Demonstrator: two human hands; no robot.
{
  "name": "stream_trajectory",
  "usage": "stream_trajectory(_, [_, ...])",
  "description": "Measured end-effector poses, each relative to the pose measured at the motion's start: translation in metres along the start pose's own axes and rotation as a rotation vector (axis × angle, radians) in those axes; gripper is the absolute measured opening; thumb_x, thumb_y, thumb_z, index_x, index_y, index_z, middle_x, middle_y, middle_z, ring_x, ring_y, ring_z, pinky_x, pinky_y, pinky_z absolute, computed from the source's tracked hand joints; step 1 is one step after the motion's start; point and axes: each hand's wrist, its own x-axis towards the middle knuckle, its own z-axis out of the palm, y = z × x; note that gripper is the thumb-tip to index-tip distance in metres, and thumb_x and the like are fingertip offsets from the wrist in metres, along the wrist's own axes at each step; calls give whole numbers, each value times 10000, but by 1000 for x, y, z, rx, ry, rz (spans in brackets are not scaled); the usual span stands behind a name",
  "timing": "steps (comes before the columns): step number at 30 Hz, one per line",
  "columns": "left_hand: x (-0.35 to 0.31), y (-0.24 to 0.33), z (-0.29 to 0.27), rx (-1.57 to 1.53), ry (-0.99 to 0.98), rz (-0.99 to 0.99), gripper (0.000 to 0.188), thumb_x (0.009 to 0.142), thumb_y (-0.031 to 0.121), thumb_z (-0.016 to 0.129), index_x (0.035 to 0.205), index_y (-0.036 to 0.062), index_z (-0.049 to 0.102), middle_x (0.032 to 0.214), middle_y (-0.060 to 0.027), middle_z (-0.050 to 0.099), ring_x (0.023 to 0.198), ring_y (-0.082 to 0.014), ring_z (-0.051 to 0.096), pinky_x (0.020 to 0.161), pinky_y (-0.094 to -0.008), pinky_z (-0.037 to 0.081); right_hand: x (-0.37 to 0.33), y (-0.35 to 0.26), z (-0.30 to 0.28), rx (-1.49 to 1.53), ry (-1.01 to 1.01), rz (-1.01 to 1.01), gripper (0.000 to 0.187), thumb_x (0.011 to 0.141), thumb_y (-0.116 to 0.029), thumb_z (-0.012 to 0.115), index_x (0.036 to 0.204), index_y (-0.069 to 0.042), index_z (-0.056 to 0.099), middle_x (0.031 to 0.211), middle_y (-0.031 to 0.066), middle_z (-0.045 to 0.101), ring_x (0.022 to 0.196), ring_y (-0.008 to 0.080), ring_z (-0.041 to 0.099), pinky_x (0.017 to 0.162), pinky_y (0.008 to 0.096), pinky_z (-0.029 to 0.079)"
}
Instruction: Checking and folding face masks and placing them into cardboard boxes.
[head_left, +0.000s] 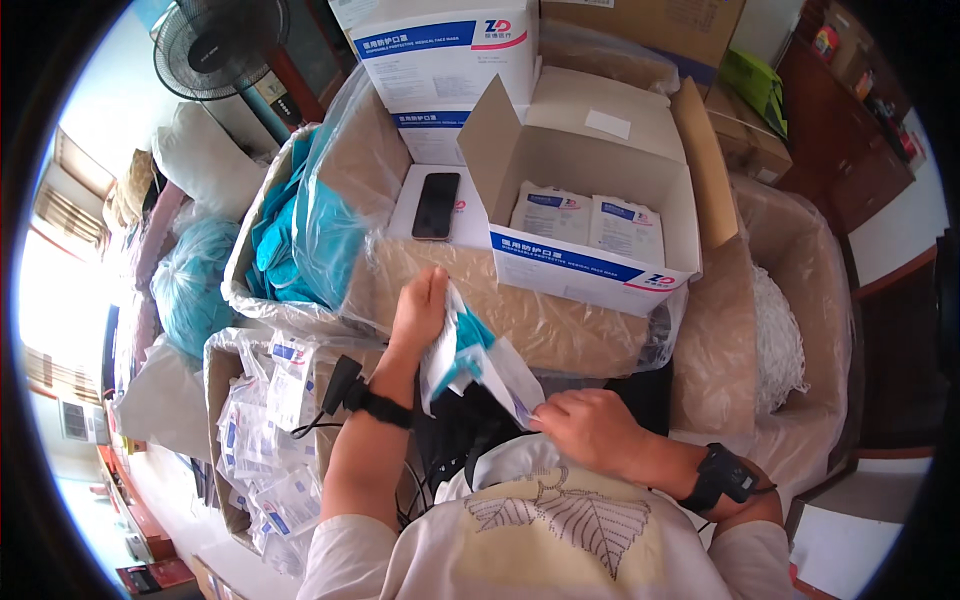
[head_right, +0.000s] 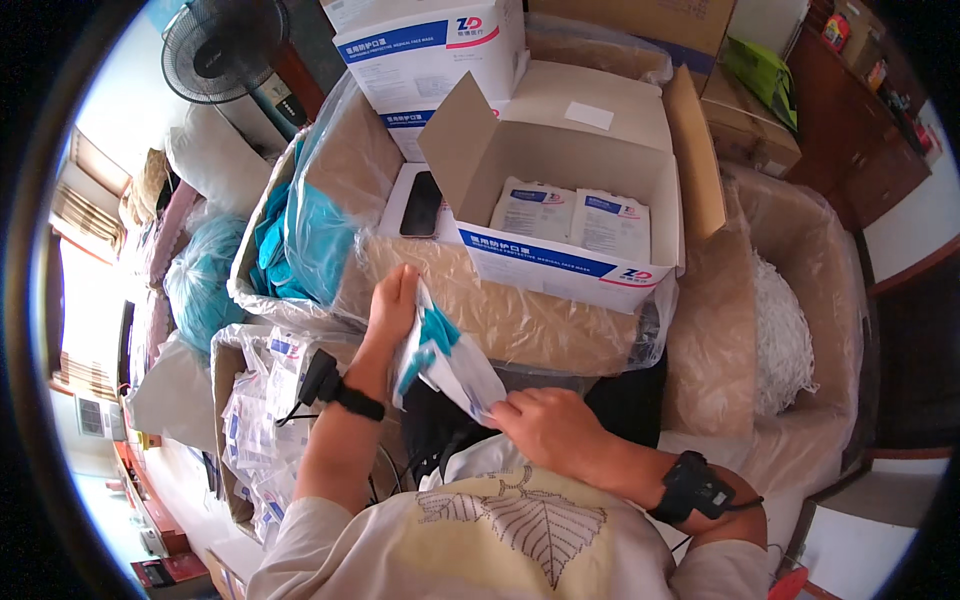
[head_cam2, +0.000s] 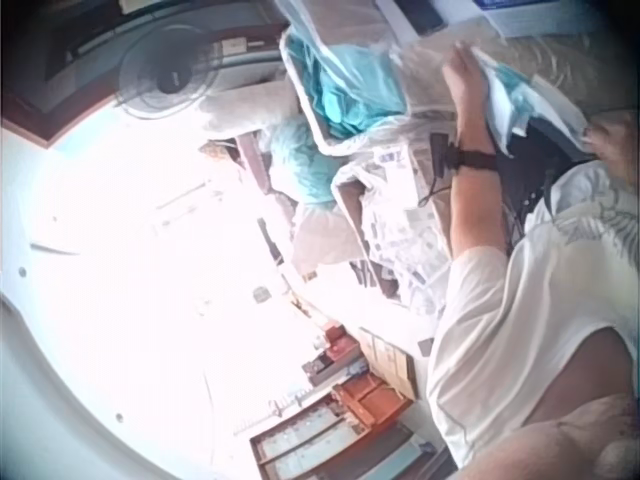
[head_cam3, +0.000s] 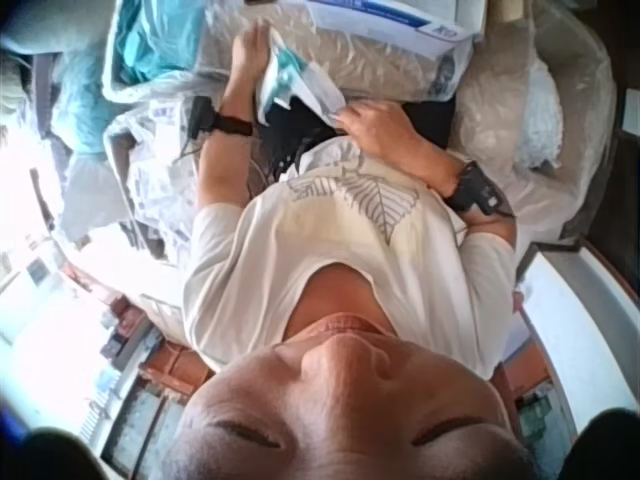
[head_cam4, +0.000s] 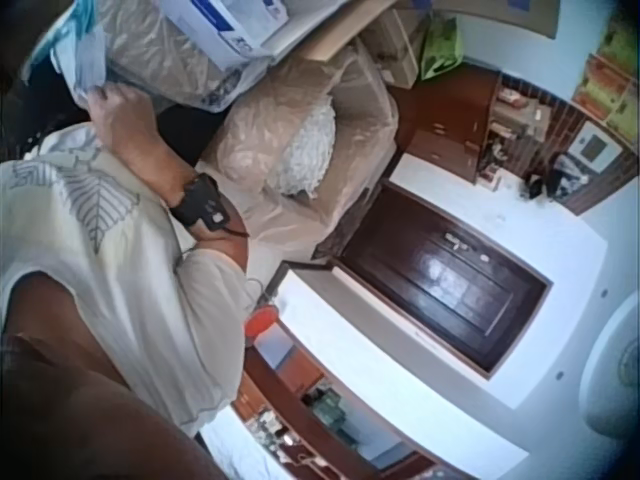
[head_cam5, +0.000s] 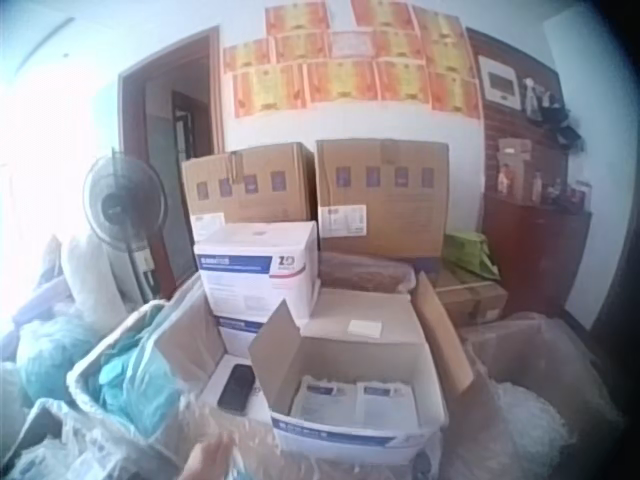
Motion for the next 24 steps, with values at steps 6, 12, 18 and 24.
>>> stream_trajectory(6, [-15, 50, -20, 200, -111, 462, 126, 854, 169, 515, 788, 70, 556, 634, -137, 570, 576, -322, 573, 517, -401, 439, 39, 21, -52, 151, 448, 81, 281, 830, -313, 548, 767, -41, 583, 724, 102, 586, 692, 320, 593, 627, 408, 473])
stream_trajectory(12, [-13, 85, -21, 177, 22, 565, 88, 849, 133, 518, 788, 75, 546, 616, -98, 571, 556, -291, 575, 499, -365, 440, 70, 18, -24, 88, -84, 244, 253, 818, -276, 551, 739, -45, 614, 763, 98, 607, 718, 321, 593, 631, 415, 473])
stream_trajectory(18, [-26, 65, -12, 178, 36, 387, 77, 858, 133, 507, 814, 79, 541, 646, -99, 586, 559, -299, 578, 502, -374, 444, 69, 22, 5, 169, 273, 109, 181, 767, -239, 617, 744, -60, 602, 758, 61, 600, 710, 279, 580, 607, 374, 462])
stream_trajectory(24, [-30, 65, -9, 221, 63, 331, 70, 854, 138, 512, 818, 86, 542, 646, -109, 584, 566, -313, 575, 507, -380, 442, 72, 24, -5, 285, 161, 182, 241, 742, -201, 666, 907, -58, 564, 750, 81, 590, 706, 279, 584, 626, 353, 467])
